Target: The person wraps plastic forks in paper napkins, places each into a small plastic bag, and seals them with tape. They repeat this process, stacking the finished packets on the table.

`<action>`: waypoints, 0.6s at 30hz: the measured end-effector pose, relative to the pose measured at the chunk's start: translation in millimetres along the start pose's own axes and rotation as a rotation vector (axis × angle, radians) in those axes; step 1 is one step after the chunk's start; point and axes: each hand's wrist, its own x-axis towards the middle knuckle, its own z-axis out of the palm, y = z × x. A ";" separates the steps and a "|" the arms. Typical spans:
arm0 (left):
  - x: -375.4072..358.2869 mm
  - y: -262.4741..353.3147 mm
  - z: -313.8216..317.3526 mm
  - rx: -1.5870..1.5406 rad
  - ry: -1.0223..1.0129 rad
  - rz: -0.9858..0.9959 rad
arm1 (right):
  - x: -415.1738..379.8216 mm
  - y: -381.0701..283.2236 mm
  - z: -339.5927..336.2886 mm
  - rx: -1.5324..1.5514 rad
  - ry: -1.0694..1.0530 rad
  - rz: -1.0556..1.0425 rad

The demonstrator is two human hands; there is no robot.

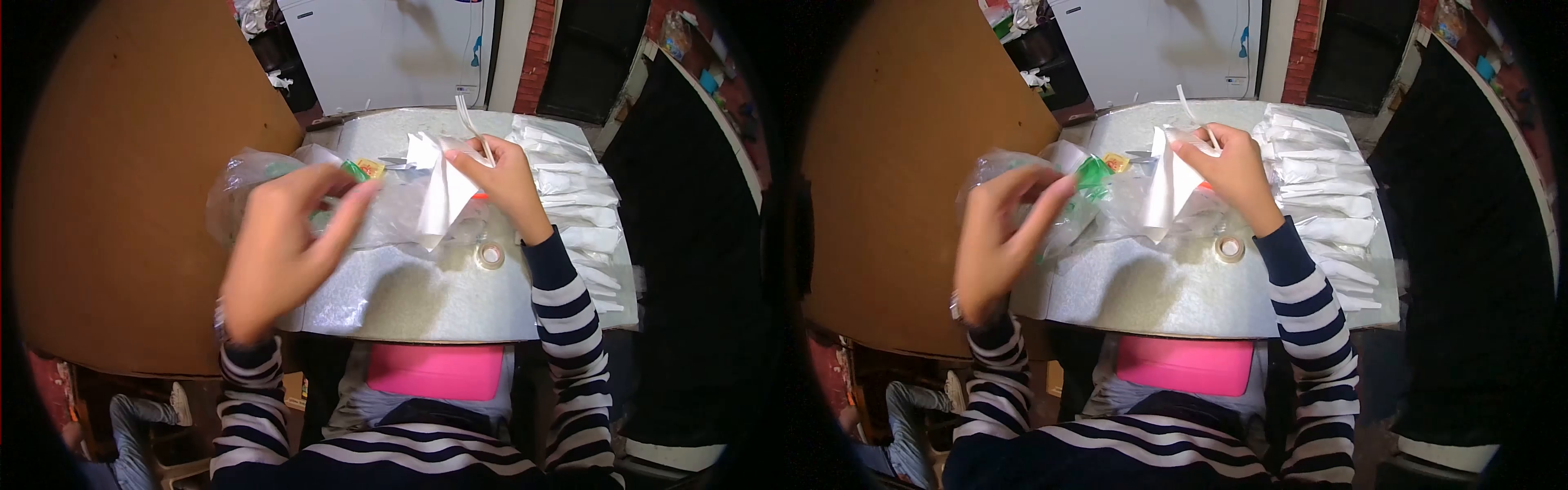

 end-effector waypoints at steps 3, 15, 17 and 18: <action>30.8 -23.4 55.9 -0.042 0.050 0.090 | -6.7 -10.9 4.8 0.169 -0.075 0.017; 39.2 -69.4 99.7 -0.645 -0.079 -0.214 | -12.2 -15.0 14.8 -0.175 0.171 -0.366; 25.2 -53.3 92.7 -0.388 0.053 -0.112 | -22.6 -38.3 13.8 -0.222 0.204 -0.383; 18.4 -48.7 91.2 -0.345 0.104 -0.078 | -28.2 -50.9 10.8 -0.241 0.099 -0.313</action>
